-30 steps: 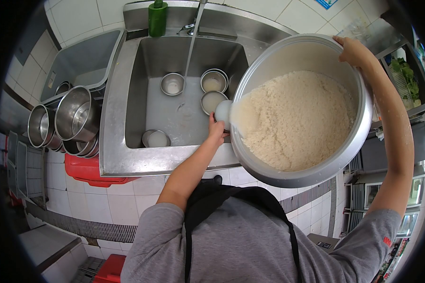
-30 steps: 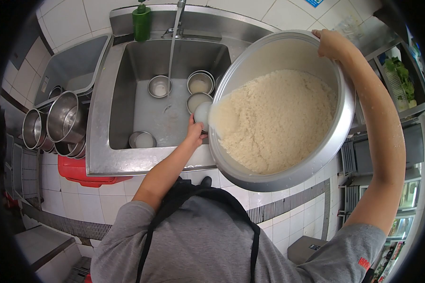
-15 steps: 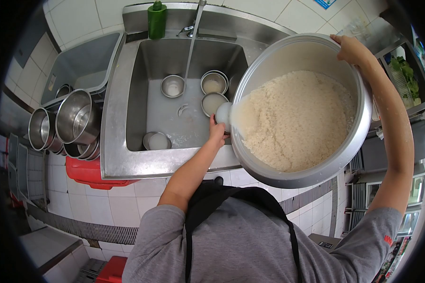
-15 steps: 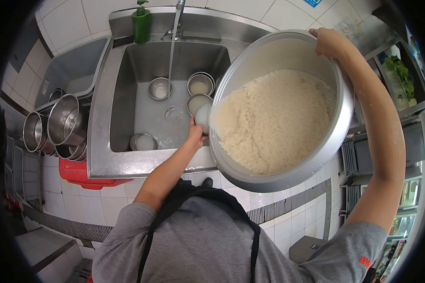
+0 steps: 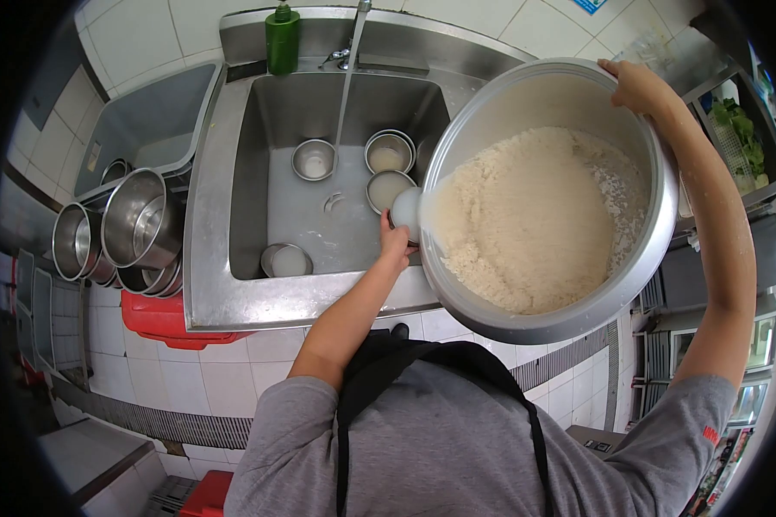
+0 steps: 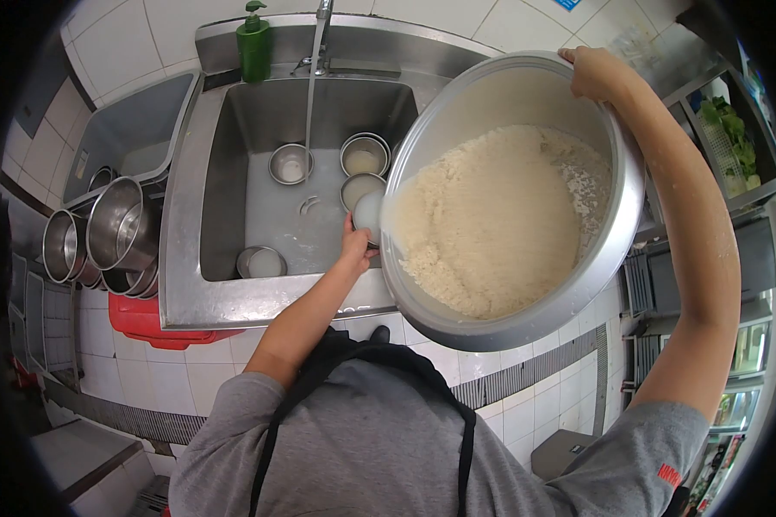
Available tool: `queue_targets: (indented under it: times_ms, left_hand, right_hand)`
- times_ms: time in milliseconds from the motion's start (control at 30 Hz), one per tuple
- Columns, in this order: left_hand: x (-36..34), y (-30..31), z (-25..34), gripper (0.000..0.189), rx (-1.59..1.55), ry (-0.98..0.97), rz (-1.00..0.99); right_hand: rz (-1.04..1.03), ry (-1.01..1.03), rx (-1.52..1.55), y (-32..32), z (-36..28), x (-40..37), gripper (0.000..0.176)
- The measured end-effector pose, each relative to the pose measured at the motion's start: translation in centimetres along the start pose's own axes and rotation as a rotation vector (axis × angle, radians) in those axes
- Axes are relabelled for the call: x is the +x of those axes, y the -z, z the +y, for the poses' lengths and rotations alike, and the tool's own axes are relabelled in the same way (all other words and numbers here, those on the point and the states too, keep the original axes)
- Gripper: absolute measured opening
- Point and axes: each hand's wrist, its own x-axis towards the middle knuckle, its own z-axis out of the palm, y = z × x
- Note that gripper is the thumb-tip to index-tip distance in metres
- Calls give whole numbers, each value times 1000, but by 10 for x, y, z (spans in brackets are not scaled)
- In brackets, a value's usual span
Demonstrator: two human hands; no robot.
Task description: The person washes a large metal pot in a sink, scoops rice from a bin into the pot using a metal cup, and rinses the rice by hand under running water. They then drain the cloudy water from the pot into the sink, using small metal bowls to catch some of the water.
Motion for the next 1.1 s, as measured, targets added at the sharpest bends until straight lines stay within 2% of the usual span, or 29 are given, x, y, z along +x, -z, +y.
queue_targets:
  times_ms: [467,633,767,867,900,933,967,1033,1100]
  left_hand:
    - [0,5,6,70,-7,-58,12]
    - [2,4,8,70,6,-30,19]
    - [4,7,10,71,26,-23,42]
    - [7,7,10,72,40,-22,70]
    - [9,9,10,72,50,-20,81]
    - [10,10,9,73,56,-21,93]
    - [11,10,10,73,47,-23,101]
    - [9,10,10,74,41,-24,110]
    - [12,14,9,75,50,-22,98]
  right_hand:
    - [21,42,82,-22,24,33,67]
    - [89,126,157,-36,41,40,64]
    - [197,116,213,-64,73,43,59]
    - [116,-34,234,-113,111,50,51]
    - [199,-34,167,-140,121,48,48]
    - [136,-37,355,-178,150,57,48]
    - [160,-82,336,-219,171,62,50]
    - [243,-151,511,-309,203,71,54]
    - [200,-251,527,-336,183,64,59]
